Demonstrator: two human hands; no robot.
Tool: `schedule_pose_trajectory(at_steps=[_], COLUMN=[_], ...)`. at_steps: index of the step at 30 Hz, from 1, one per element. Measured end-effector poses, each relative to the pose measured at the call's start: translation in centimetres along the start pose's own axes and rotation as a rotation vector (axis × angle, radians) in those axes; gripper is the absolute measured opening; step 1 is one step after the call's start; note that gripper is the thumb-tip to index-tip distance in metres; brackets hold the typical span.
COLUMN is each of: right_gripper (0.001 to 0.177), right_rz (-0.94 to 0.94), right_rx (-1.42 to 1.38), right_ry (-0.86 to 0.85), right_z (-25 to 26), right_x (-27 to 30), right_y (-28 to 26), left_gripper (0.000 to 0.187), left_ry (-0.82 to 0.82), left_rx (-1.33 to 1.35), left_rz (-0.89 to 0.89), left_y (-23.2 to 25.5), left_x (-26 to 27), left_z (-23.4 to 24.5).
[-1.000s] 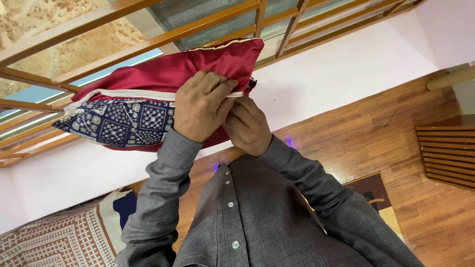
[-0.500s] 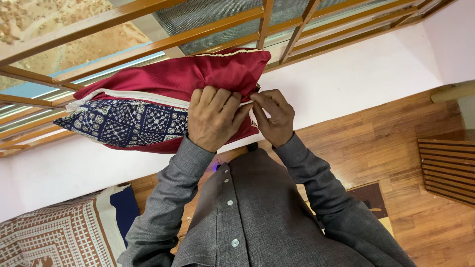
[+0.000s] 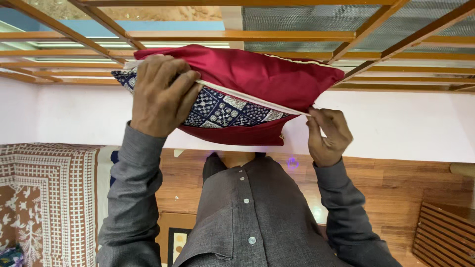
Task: The person places a patterned blue cushion inside a red and gold decorative cover, pulls the material over the edges, and closes the zipper to secure it.
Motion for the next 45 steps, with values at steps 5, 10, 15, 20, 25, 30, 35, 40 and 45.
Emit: schedule_pose_trajectory(at_steps=[5,10,15,20,25,30,35,40,45], right_gripper=[0.024,0.035,0.033,0.043,0.046,0.038,0.033,0.044,0.058], right_rz=[0.057,0.409,0.671,0.623,0.462,0.393,0.380,0.483,0.451], right_rx=[0.163,0.407,0.239,0.346,0.456,0.500,0.486,0.502,0.461], right_ry=[0.001,0.169,-0.267,-0.289,-0.161,-0.188,-0.152,-0.097,-0.128], right_z=[0.2,-2.2,-13.4,-21.4,-22.5,-23.3,-23.1,-23.4,-23.3], right_x=[-0.1,0.5,2.1,1.2,1.4,3.0,3.1,2.8,2.3], right_y=[-2.4,-12.4,-20.0,-21.4,-19.3,-18.2,-17.7,-18.6,-19.2], left_gripper=[0.030,0.031,0.024,0.018,0.011,0.013,0.017,0.037,0.024], left_ry=[-0.159,-0.229,-0.301,-0.184,-0.012,-0.046,0.051,0.132,0.028], left_rx=[0.280,0.467,0.594,0.733,0.801,0.584,0.472,0.429,0.415], left_rz=[0.097,0.040,0.037,0.018,-0.087,-0.259,-0.266,-0.131,0.009], left_y=[-4.4,-6.6,-9.4,-9.0,-8.7,-7.3,-6.1,-7.1,-8.1], left_x=[0.4,0.4,0.3,0.5,2.0,4.0,3.8,2.9,2.7], left_z=[0.7,0.6,0.4,0.6,2.8,4.9,3.9,4.1,1.6])
Point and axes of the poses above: each hand's wrist, its own x-axis away from the middle knuckle, its own z-axis out of the back of the hand, y = z × x, the point moved 7 cm from there along -x, towards the middle knuckle, and after that the axes turned 3 degrees about y, right-handed, at the moved point
